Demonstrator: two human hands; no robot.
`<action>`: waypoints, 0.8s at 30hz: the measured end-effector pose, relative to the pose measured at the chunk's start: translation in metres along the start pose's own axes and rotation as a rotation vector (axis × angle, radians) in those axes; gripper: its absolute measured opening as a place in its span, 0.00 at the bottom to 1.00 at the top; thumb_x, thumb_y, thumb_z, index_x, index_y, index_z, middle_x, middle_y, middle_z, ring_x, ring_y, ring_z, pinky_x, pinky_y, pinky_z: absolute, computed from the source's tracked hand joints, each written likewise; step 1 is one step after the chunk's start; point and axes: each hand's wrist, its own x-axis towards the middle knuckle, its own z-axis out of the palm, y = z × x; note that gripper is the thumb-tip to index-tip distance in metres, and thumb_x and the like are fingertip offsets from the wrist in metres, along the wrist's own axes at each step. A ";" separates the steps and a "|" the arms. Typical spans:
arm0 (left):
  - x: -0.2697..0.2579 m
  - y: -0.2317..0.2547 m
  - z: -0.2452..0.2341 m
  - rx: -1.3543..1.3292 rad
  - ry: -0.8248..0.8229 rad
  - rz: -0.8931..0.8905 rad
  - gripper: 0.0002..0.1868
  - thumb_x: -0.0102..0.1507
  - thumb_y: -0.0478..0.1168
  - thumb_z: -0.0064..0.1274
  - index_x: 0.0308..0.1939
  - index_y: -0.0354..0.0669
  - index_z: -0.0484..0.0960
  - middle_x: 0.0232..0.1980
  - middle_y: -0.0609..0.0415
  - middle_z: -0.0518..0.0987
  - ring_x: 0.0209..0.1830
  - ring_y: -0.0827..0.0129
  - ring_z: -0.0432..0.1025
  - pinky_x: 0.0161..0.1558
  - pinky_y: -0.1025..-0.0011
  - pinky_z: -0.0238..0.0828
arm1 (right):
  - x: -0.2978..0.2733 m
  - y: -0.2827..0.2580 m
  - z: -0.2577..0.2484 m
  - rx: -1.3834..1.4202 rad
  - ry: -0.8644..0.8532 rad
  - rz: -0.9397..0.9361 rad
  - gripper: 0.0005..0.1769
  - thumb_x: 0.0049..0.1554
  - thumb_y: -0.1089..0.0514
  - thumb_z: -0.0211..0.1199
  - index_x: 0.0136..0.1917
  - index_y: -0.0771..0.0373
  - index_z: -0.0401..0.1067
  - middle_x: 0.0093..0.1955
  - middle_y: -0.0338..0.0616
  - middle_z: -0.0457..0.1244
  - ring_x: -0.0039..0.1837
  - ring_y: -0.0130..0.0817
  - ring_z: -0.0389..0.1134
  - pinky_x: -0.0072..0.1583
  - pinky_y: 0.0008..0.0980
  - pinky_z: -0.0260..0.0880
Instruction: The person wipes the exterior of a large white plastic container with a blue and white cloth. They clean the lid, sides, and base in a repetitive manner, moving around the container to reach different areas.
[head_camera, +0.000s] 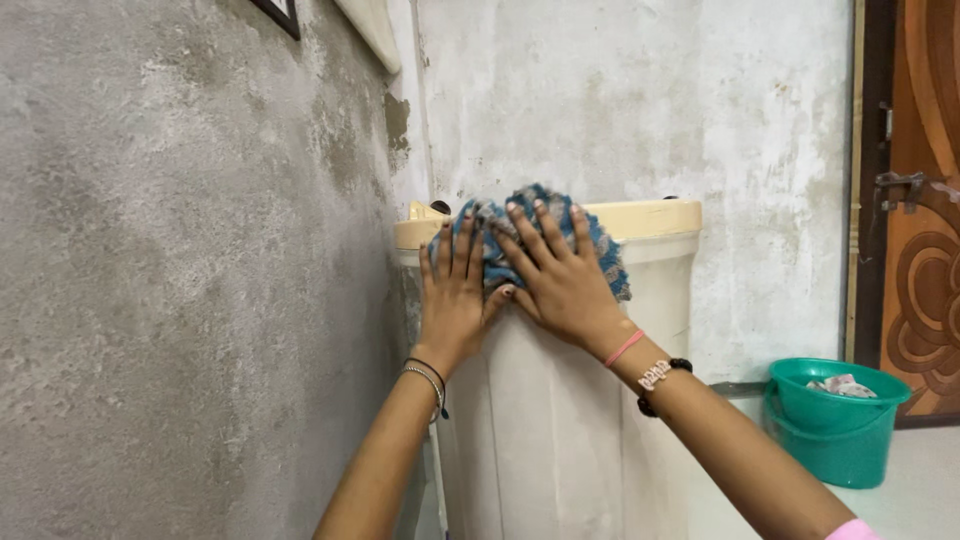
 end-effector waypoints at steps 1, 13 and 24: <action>-0.002 0.002 0.004 -0.003 -0.009 -0.016 0.50 0.68 0.73 0.26 0.82 0.42 0.41 0.86 0.50 0.37 0.85 0.54 0.27 0.79 0.44 0.21 | -0.001 0.001 0.001 -0.005 0.013 0.003 0.41 0.63 0.36 0.52 0.82 0.54 0.53 0.86 0.49 0.41 0.86 0.49 0.37 0.79 0.64 0.25; -0.017 -0.029 0.035 -0.209 -0.036 -0.112 0.55 0.65 0.76 0.23 0.82 0.41 0.34 0.86 0.47 0.33 0.86 0.52 0.24 0.79 0.46 0.18 | 0.021 -0.041 0.029 -0.070 -0.009 0.091 0.44 0.60 0.39 0.55 0.85 0.50 0.50 0.87 0.50 0.37 0.86 0.56 0.29 0.79 0.66 0.20; -0.019 -0.014 0.037 -0.362 0.067 -0.177 0.48 0.70 0.69 0.25 0.83 0.39 0.36 0.86 0.40 0.33 0.86 0.41 0.28 0.80 0.43 0.24 | 0.023 -0.045 0.029 0.008 0.089 0.118 0.41 0.58 0.43 0.54 0.83 0.48 0.55 0.86 0.46 0.40 0.85 0.57 0.31 0.78 0.64 0.20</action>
